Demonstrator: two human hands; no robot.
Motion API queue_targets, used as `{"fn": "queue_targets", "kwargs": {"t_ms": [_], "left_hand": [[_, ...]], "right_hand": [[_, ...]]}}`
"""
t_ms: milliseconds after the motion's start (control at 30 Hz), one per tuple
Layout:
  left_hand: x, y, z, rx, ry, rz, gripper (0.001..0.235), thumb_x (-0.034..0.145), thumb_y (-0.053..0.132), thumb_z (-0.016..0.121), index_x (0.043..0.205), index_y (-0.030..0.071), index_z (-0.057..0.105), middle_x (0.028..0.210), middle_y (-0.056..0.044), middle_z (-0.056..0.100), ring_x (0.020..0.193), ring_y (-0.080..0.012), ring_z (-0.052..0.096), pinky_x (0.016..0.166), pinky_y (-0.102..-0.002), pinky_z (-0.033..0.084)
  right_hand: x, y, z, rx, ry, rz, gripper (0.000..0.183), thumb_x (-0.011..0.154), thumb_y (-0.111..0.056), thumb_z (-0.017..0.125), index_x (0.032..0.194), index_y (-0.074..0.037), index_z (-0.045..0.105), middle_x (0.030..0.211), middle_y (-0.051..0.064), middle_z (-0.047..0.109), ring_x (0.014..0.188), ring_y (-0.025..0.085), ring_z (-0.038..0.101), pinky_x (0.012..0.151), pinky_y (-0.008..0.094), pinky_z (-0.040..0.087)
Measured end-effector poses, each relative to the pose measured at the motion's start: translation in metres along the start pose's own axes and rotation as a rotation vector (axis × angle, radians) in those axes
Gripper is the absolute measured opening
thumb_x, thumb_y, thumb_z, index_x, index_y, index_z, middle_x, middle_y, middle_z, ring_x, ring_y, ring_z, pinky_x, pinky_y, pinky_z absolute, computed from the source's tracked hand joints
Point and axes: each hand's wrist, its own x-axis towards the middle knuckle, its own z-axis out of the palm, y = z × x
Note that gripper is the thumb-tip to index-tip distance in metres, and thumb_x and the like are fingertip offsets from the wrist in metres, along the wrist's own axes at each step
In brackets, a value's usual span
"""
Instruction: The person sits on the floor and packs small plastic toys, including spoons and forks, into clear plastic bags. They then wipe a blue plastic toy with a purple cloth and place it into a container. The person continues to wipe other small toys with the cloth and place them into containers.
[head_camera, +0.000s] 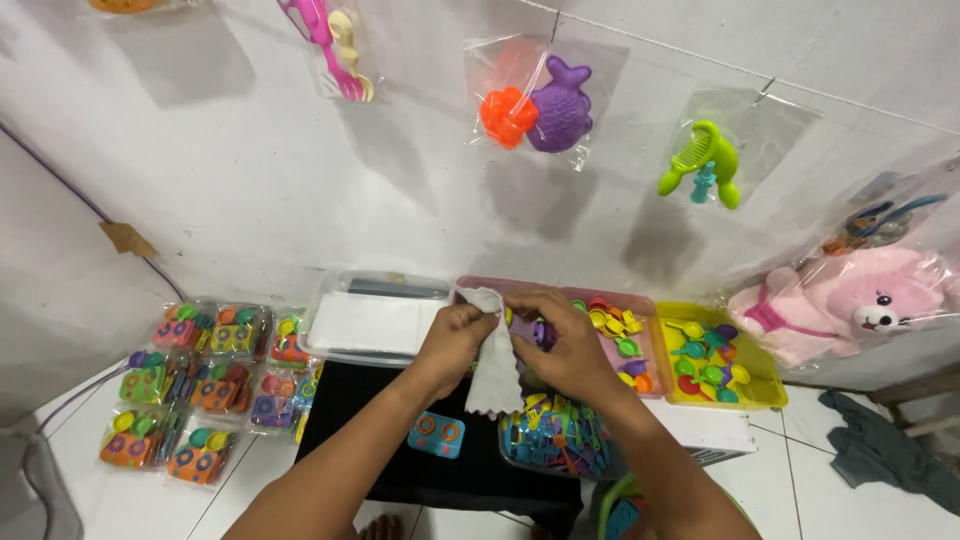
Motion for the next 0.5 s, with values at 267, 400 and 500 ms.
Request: {"fn": "queue_targets", "kwargs": {"t_ms": [267,400,500], "left_hand": [[0.012,-0.010,-0.002,-0.002,-0.143,-0.010,0.024,0.088,0.003,0.067,0.110,-0.005,0.072,0.082,-0.007,0.071,0.069,-0.0128,0.063,0.066,-0.027,0.055],[-0.002,0.004,0.004,0.008,-0.050,0.038,0.023,0.078,-0.002,0.074,0.101,-0.007,0.072,0.076,-0.008,0.067,0.063,-0.0133,0.057,0.056,-0.027,0.051],[-0.013,0.017,0.010,0.036,-0.007,0.088,0.024,0.075,-0.004,0.073,0.100,-0.006,0.072,0.076,-0.007,0.065,0.066,-0.0128,0.058,0.057,-0.025,0.050]], "right_hand": [[-0.002,0.008,-0.002,-0.050,-0.039,-0.142,0.035,0.078,-0.006,0.079,0.113,-0.006,0.075,0.112,0.012,0.074,0.103,0.035,0.068,0.090,0.045,0.054],[-0.003,0.003,0.000,-0.056,-0.048,-0.136,0.031,0.083,-0.011,0.078,0.114,-0.007,0.076,0.117,0.013,0.071,0.107,0.037,0.066,0.094,0.046,0.051],[-0.001,-0.001,-0.002,-0.009,-0.052,-0.088,0.031,0.085,-0.010,0.077,0.116,-0.006,0.076,0.119,0.015,0.070,0.109,0.038,0.066,0.097,0.047,0.050]]}}
